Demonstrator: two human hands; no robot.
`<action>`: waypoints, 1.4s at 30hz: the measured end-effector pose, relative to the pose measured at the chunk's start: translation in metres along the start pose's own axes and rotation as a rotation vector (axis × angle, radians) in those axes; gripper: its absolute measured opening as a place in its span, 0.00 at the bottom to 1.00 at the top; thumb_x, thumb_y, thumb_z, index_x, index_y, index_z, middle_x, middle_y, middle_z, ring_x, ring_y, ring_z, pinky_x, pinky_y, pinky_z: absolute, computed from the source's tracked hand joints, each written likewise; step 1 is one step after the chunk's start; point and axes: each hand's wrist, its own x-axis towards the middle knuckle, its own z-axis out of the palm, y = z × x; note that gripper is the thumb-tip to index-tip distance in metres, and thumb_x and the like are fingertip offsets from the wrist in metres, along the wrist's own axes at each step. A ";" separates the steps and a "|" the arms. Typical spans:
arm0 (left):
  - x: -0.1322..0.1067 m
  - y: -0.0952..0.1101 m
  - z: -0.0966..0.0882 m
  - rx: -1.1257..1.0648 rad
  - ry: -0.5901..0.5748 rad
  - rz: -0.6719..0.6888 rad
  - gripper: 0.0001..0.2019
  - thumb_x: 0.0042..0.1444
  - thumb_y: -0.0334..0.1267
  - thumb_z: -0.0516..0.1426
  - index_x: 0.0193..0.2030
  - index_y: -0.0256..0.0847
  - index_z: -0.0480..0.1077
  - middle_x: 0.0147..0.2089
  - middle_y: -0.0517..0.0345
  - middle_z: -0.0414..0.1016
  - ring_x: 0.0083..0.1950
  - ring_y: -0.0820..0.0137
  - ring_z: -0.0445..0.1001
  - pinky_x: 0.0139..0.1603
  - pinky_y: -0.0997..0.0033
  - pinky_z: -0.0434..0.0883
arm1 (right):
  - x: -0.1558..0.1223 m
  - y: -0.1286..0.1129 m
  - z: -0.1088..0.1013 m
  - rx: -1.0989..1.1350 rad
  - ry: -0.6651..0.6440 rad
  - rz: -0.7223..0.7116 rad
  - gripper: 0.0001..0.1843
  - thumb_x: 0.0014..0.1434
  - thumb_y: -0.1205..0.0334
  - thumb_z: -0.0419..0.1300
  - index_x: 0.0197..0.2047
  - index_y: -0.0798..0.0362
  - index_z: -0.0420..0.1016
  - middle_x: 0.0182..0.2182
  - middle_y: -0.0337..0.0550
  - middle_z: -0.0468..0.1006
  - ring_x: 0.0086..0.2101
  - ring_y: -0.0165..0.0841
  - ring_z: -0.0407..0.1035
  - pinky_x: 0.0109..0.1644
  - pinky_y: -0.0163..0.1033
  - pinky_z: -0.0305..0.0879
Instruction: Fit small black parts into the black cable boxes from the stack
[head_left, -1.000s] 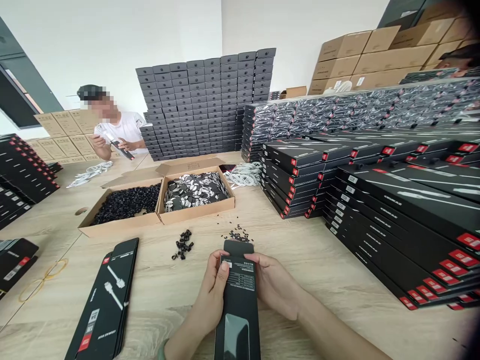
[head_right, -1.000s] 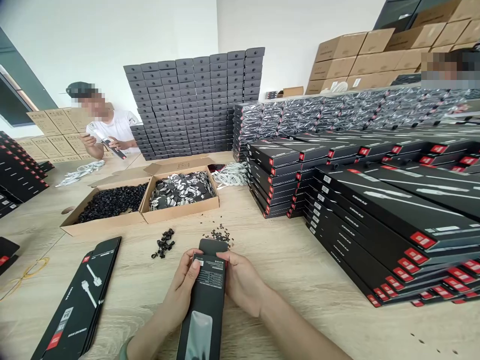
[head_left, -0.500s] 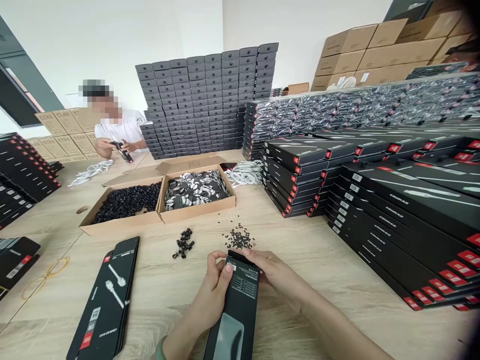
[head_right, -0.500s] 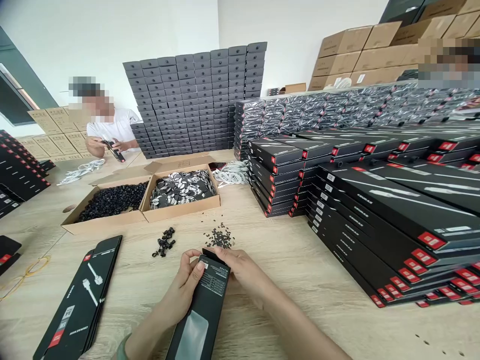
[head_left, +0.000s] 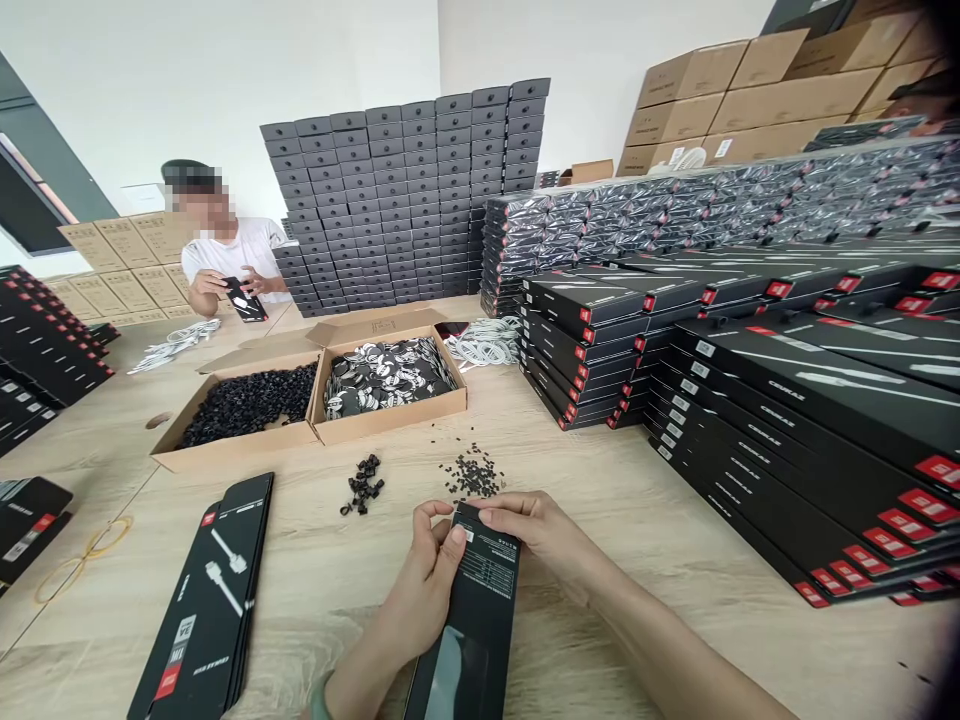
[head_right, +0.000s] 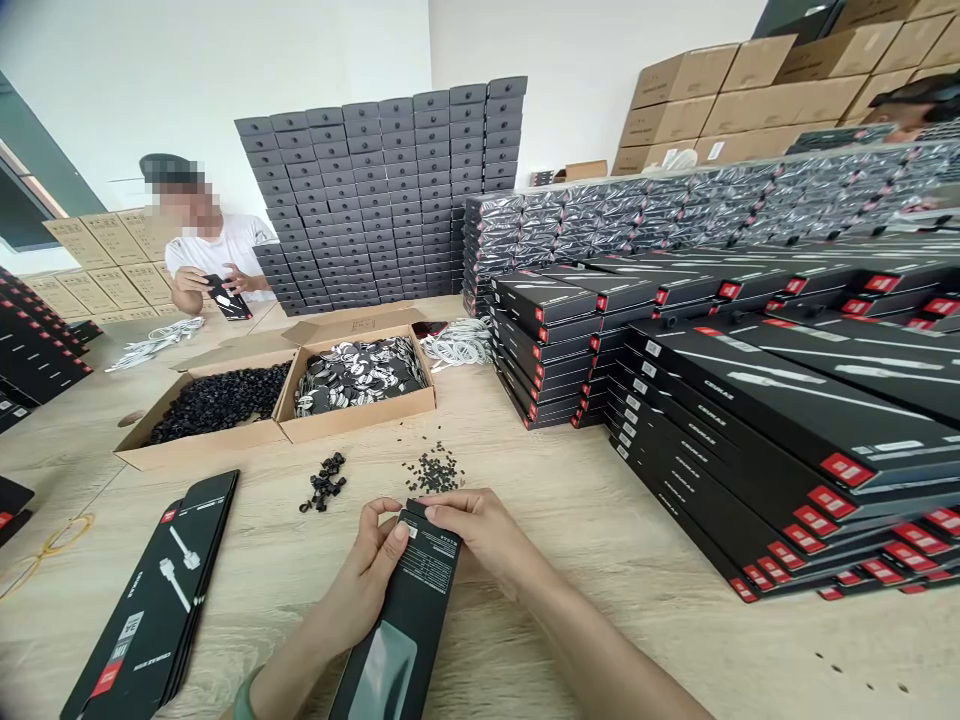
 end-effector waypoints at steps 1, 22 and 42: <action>0.000 0.000 0.000 -0.002 0.005 0.000 0.18 0.61 0.54 0.51 0.49 0.46 0.54 0.47 0.53 0.74 0.42 0.69 0.71 0.45 0.67 0.66 | 0.000 0.000 0.002 -0.021 0.013 -0.028 0.17 0.49 0.54 0.66 0.40 0.54 0.83 0.40 0.47 0.83 0.44 0.45 0.73 0.54 0.50 0.62; 0.007 0.000 -0.007 0.079 0.270 0.102 0.16 0.62 0.52 0.50 0.48 0.44 0.63 0.41 0.57 0.69 0.41 0.69 0.67 0.42 0.70 0.67 | -0.009 0.013 0.026 -0.157 -0.009 -0.267 0.14 0.59 0.52 0.60 0.44 0.49 0.63 0.37 0.39 0.71 0.39 0.35 0.66 0.42 0.39 0.62; 0.019 0.020 -0.037 -0.573 0.605 0.144 0.19 0.44 0.39 0.68 0.42 0.46 0.67 0.37 0.67 0.74 0.34 0.78 0.72 0.36 0.81 0.68 | -0.006 -0.007 -0.005 -0.203 -0.358 -0.129 0.33 0.52 0.46 0.65 0.57 0.49 0.65 0.47 0.45 0.73 0.48 0.40 0.68 0.51 0.44 0.65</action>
